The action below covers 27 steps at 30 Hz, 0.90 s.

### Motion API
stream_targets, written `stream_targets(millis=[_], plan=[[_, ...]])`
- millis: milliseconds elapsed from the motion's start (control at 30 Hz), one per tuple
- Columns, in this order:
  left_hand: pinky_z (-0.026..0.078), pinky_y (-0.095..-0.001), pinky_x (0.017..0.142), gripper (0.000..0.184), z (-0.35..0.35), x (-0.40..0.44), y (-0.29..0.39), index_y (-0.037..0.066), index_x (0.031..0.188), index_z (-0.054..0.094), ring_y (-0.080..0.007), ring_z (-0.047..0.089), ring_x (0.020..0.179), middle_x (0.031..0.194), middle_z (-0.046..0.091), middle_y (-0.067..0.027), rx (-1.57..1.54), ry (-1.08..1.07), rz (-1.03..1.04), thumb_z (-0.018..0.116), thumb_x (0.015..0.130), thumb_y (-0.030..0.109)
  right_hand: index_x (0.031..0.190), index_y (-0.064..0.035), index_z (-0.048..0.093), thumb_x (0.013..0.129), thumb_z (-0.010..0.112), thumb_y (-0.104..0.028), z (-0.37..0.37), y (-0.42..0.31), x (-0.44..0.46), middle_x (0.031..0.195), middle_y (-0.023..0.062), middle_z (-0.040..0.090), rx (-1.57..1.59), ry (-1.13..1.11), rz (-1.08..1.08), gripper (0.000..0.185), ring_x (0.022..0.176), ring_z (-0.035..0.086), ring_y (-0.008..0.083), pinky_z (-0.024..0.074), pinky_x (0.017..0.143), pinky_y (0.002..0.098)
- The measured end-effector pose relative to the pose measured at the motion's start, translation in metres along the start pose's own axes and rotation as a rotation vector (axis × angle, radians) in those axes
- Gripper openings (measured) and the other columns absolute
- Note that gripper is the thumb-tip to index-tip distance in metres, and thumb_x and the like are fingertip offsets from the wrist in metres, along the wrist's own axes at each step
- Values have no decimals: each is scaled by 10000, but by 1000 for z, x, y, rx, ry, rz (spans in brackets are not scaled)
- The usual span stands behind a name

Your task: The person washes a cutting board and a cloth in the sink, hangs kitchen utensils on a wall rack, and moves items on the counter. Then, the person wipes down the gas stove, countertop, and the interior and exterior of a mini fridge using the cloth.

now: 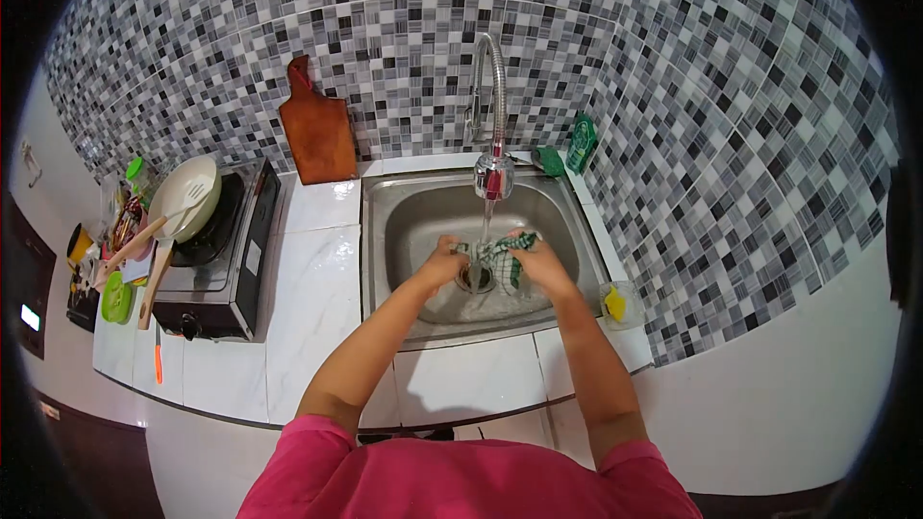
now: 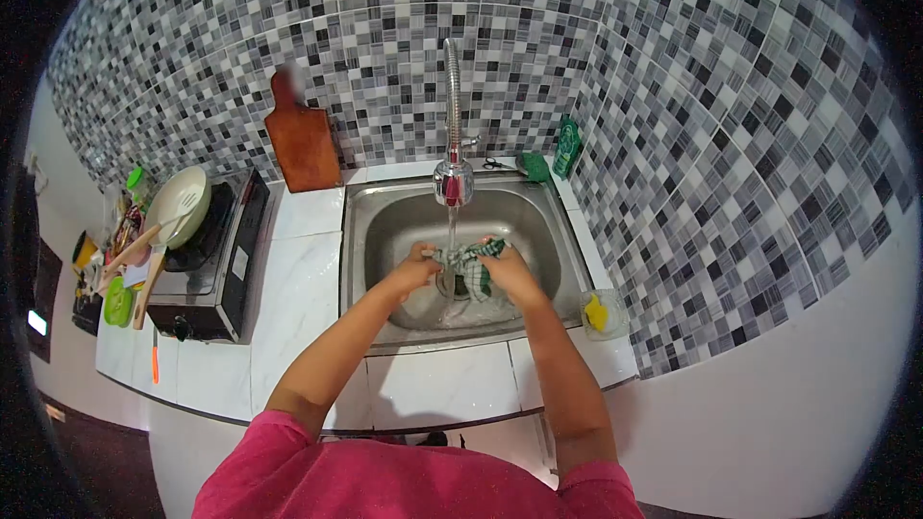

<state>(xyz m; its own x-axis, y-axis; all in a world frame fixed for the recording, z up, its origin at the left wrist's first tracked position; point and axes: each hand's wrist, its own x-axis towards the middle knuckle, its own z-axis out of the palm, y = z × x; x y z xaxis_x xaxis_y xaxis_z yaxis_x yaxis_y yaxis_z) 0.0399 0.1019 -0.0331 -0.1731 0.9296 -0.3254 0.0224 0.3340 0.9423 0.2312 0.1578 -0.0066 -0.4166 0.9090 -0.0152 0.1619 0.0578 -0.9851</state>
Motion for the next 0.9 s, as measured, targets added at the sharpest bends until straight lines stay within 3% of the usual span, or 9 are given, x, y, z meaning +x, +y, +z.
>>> stream_targets(millis=[167, 233, 300, 367, 467, 500, 600, 733, 900], plan=[[463, -313, 763, 472, 3, 42, -46, 103, 1219, 484, -201, 512, 1020, 1106, 534, -114, 602, 37, 814, 617, 766, 108, 1073, -22, 574, 814, 559, -13, 12, -7, 20, 987, 43, 604, 69, -116, -97, 260, 887, 547, 129, 436, 795, 272], [463, -284, 681, 469, 7, 24, -31, 94, 1209, 491, -165, 536, 915, 1033, 558, -83, 537, -76, 729, 621, 758, 91, 1079, -25, 559, 817, 555, -6, 10, -11, 18, 964, 41, 596, 158, -133, -102, 263, 859, 545, 131, 441, 777, 273], [452, -259, 591, 455, 3, -2, 1, 84, 1199, 499, -129, 554, 777, 938, 579, -46, 99, -318, 227, 620, 760, 82, 1063, -19, 566, 823, 553, -11, -2, -13, 14, 945, 40, 599, 309, -76, -64, 240, 854, 554, 141, 441, 792, 275], [427, -250, 528, 441, 3, 8, -5, 81, 1192, 502, -106, 527, 663, 854, 574, -18, 90, -276, 291, 613, 765, 69, 1109, -20, 530, 804, 604, -36, -25, -1, 11, 1029, 58, 577, 375, -60, -20, 315, 935, 552, 175, 430, 846, 291], [427, -256, 518, 434, 1, 24, -14, 70, 1184, 504, -109, 519, 605, 809, 580, -33, 279, -223, 443, 614, 764, 78, 1220, -46, 448, 734, 687, -65, -48, 24, 7, 1180, 106, 504, -120, 142, -73, 542, 1033, 517, 195, 421, 876, 304], [433, -261, 527, 436, 1, 15, -3, 68, 1182, 504, -113, 523, 612, 809, 582, -40, 336, -205, 413, 614, 761, 80, 1350, -82, 320, 654, 745, -73, -50, 22, 0, 1274, 161, 415, -344, 208, -72, 815, 1070, 478, 202, 402, 902, 300], [452, -269, 573, 437, 4, 6, 11, 45, 1172, 503, -129, 539, 656, 852, 594, -72, 408, -199, 520, 609, 750, 86, 1409, -109, 253, 632, 737, -60, -30, 12, -17, 1290, 201, 384, -922, 284, -362, 916, 998, 511, 226, 430, 853, 307], [466, -285, 672, 444, 10, 19, 10, 20, 1160, 501, -139, 556, 768, 948, 596, -86, 417, -300, 655, 597, 731, 79, 1432, -113, 191, 670, 688, -19, 10, 6, -18, 1237, 192, 455, -424, -54, -232, 914, 941, 546, 236, 464, 804, 310], [435, -290, 760, 274, -11, 20, 5, 78, 1075, 527, -130, 538, 834, 945, 566, -37, -329, -338, 44, 547, 808, 139, 1306, -45, 392, 762, 521, 86, 23, 51, 12, 1107, 108, 566, -291, -104, -236, 574, 890, 581, 163, 483, 736, 282]])
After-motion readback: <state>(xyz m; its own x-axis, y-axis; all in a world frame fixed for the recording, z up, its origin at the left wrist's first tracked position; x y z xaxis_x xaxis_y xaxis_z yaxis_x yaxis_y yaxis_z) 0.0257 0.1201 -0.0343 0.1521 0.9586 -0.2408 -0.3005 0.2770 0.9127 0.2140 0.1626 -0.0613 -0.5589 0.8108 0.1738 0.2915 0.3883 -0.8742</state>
